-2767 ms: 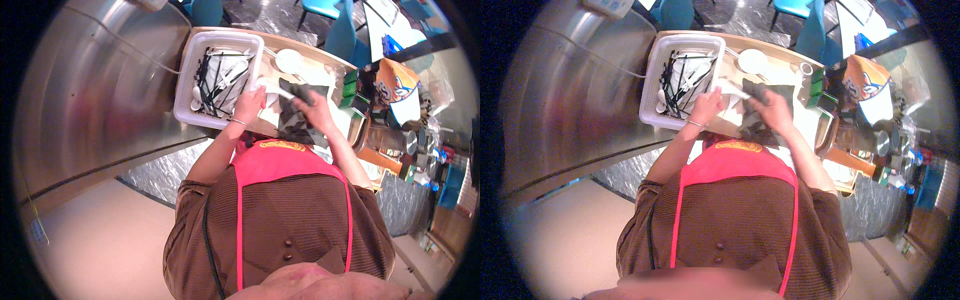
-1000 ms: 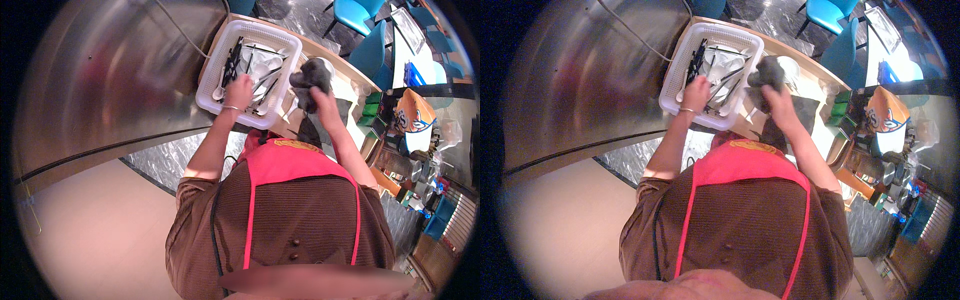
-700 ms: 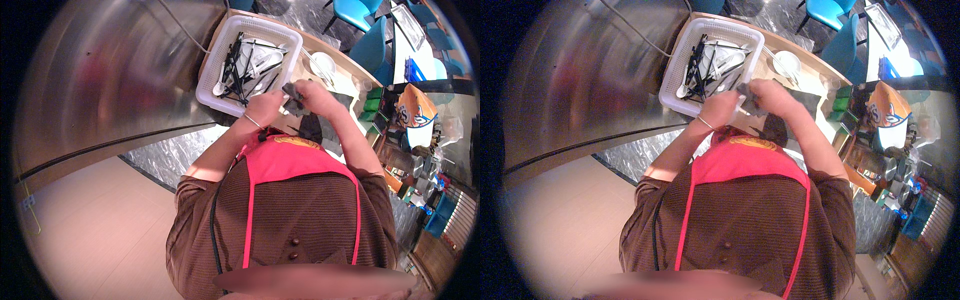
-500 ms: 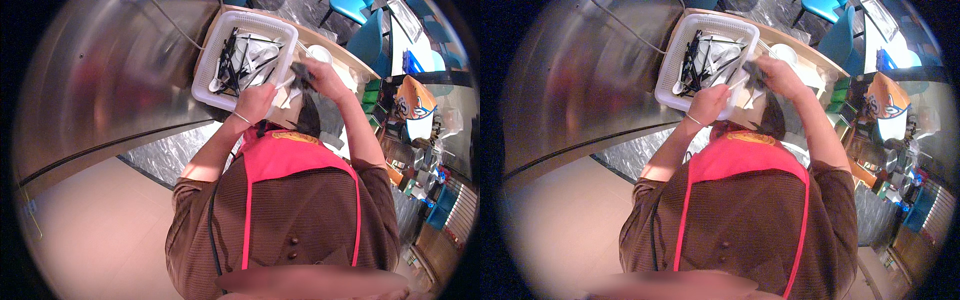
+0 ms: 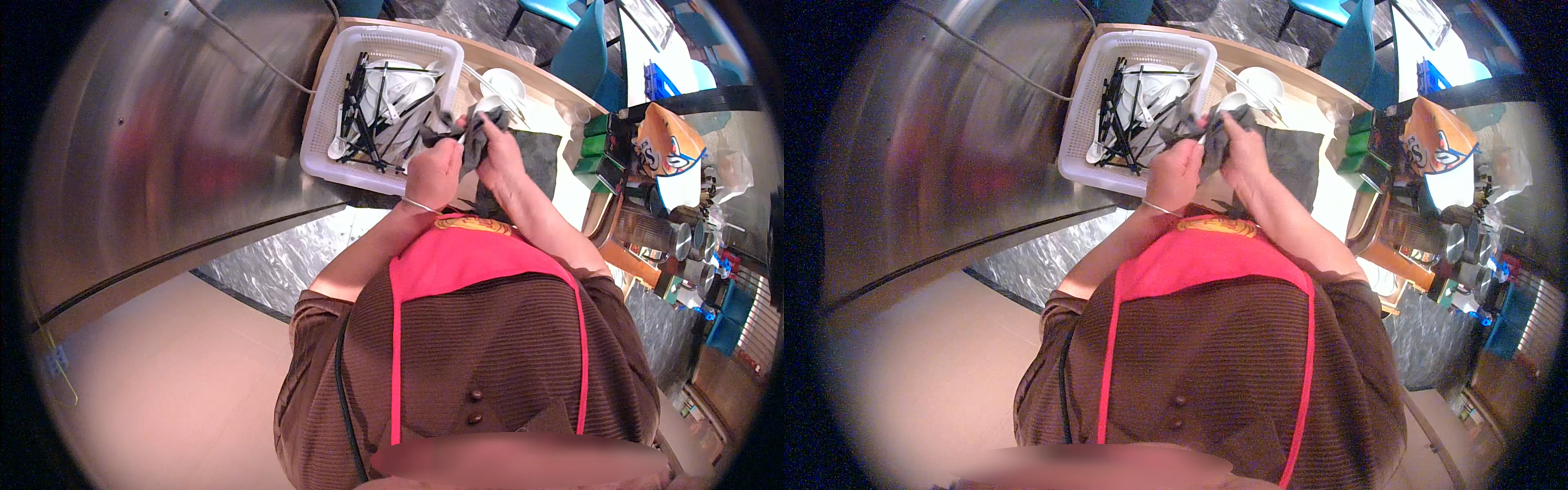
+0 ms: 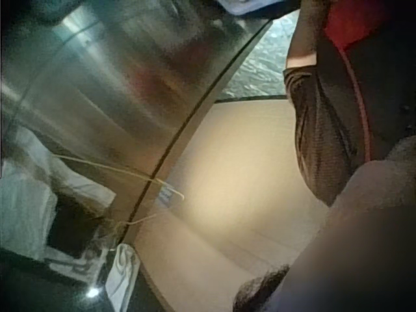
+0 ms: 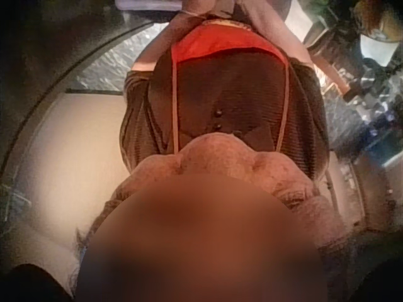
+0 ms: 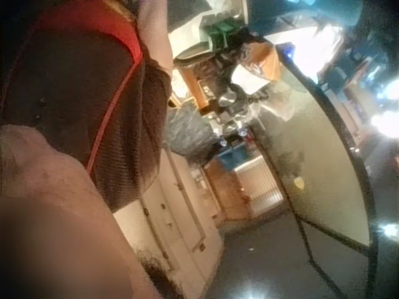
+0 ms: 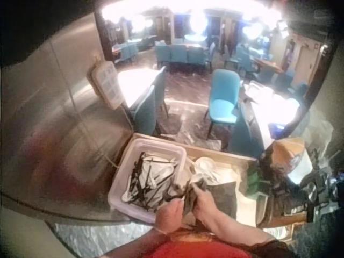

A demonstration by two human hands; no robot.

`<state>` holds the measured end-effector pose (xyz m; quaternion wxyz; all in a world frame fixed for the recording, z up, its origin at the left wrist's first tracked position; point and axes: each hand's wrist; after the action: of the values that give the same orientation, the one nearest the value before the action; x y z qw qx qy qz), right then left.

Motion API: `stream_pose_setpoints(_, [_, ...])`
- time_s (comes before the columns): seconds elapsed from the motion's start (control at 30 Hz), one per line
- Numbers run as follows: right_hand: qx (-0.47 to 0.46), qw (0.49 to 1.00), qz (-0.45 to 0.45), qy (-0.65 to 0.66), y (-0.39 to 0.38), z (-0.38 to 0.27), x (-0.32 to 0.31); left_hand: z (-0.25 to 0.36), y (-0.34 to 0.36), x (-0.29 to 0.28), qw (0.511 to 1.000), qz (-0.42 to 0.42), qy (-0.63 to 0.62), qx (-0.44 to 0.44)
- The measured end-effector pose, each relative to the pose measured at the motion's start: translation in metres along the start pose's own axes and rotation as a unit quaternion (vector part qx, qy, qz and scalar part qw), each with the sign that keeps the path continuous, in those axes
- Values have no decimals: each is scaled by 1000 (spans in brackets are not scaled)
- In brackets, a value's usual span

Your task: The person dries spoons, forks, and chopsticks with a dark cloth after washing, then places them into a white plastic basket on the counter. The person handles items one at a time, wiping each piece before setting it aside.

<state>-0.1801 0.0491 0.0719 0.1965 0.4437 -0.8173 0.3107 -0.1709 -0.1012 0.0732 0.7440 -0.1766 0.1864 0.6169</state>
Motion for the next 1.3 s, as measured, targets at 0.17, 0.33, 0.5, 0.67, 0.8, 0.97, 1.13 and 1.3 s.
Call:
stream_pose_setpoints(0.17, [-1,998,-42,-56,-24,-4,-4,5,1,-5,984,-114,-49,-127])
stream_pose_setpoints(0.33, [-55,890,-128,-435,-26,-35,-19,6,23,-28,984,-134,87,-79])
stream_pose_setpoints(0.5, [-117,809,-323,-477,-37,-45,-39,1,31,-8,989,-106,86,-57])
stream_pose_setpoints(0.67, [-105,821,-301,-474,-41,-42,-64,-10,41,18,972,-88,-132,-172])
stream_pose_setpoints(0.8, [-120,841,-269,-454,-37,-56,-76,-21,52,36,924,-105,-278,-240])
stream_pose_setpoints(0.97, [-177,767,-163,-595,23,-118,-101,-37,41,35,938,-231,-118,-229])
stream_pose_setpoints(1.13, [-263,519,-132,-803,106,-128,-133,-41,17,36,986,-152,35,-62])
stream_pose_setpoints(1.3, [-217,460,-136,-850,143,-111,-142,-72,12,-3,990,23,125,60])
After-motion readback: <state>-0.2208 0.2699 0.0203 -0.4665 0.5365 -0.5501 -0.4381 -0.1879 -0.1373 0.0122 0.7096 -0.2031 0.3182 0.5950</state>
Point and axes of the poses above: each hand's wrist, its own y-axis towards the middle knuckle, its own x-axis out of the palm, z = x × y, and after that the axes turned 15 degrees about -x, right-handed
